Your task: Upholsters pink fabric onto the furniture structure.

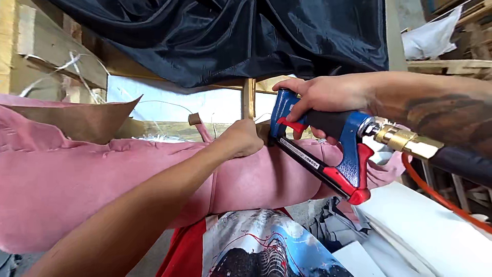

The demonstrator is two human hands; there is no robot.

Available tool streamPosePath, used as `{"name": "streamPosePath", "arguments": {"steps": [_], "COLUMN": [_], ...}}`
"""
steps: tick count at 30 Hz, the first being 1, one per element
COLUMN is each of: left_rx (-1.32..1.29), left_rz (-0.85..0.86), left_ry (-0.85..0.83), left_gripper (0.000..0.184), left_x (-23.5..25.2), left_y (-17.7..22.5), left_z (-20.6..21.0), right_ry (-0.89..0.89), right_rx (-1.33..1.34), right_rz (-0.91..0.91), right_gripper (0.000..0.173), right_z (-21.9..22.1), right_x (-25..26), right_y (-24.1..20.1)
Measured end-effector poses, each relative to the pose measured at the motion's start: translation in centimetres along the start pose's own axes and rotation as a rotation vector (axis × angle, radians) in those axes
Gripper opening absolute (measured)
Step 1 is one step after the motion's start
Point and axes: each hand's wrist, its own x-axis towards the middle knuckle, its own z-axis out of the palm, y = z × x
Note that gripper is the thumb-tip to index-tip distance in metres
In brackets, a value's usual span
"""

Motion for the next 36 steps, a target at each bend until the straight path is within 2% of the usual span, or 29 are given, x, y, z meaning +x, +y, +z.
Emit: {"name": "streamPosePath", "arguments": {"steps": [5, 10, 14, 18, 21, 31, 34, 36], "left_rx": [0.226, 0.198, 0.257, 0.251, 0.209, 0.055, 0.086, 0.151], "left_rz": [0.126, 0.143, 0.157, 0.128, 0.108, 0.305, 0.292, 0.263], "left_ry": [-0.161, -0.109, -0.129, -0.097, -0.099, -0.126, -0.132, -0.116], "left_gripper": [0.043, 0.035, 0.033, 0.025, 0.024, 0.02, 0.024, 0.019], "left_x": [2.8, 2.8, 2.8, 2.1, 2.3, 4.8, 4.7, 4.9], "left_y": [-1.4, -1.8, -1.7, -1.5, -1.7, -4.5, -4.8, -5.1], "left_z": [-0.3, -0.2, -0.1, -0.1, 0.0, -0.4, -0.8, -0.9], "right_ry": [0.052, 0.039, 0.056, 0.06, 0.062, -0.022, -0.052, -0.078], "right_rx": [0.053, -0.009, -0.005, -0.008, -0.054, 0.028, 0.05, 0.061], "right_rz": [0.092, 0.073, 0.089, 0.068, 0.099, 0.023, -0.001, -0.028], "right_gripper": [0.084, 0.081, 0.079, 0.086, 0.081, 0.081, 0.08, 0.08], "right_z": [0.4, 0.3, 0.3, 0.9, 1.7, 1.6, 2.0, 2.2], "right_x": [0.1, 0.2, 0.1, 0.0, 0.3, 0.4, 0.6, 0.9], "right_y": [-0.5, -1.5, -1.6, -2.2, -2.5, -2.9, -3.0, -3.3]}}
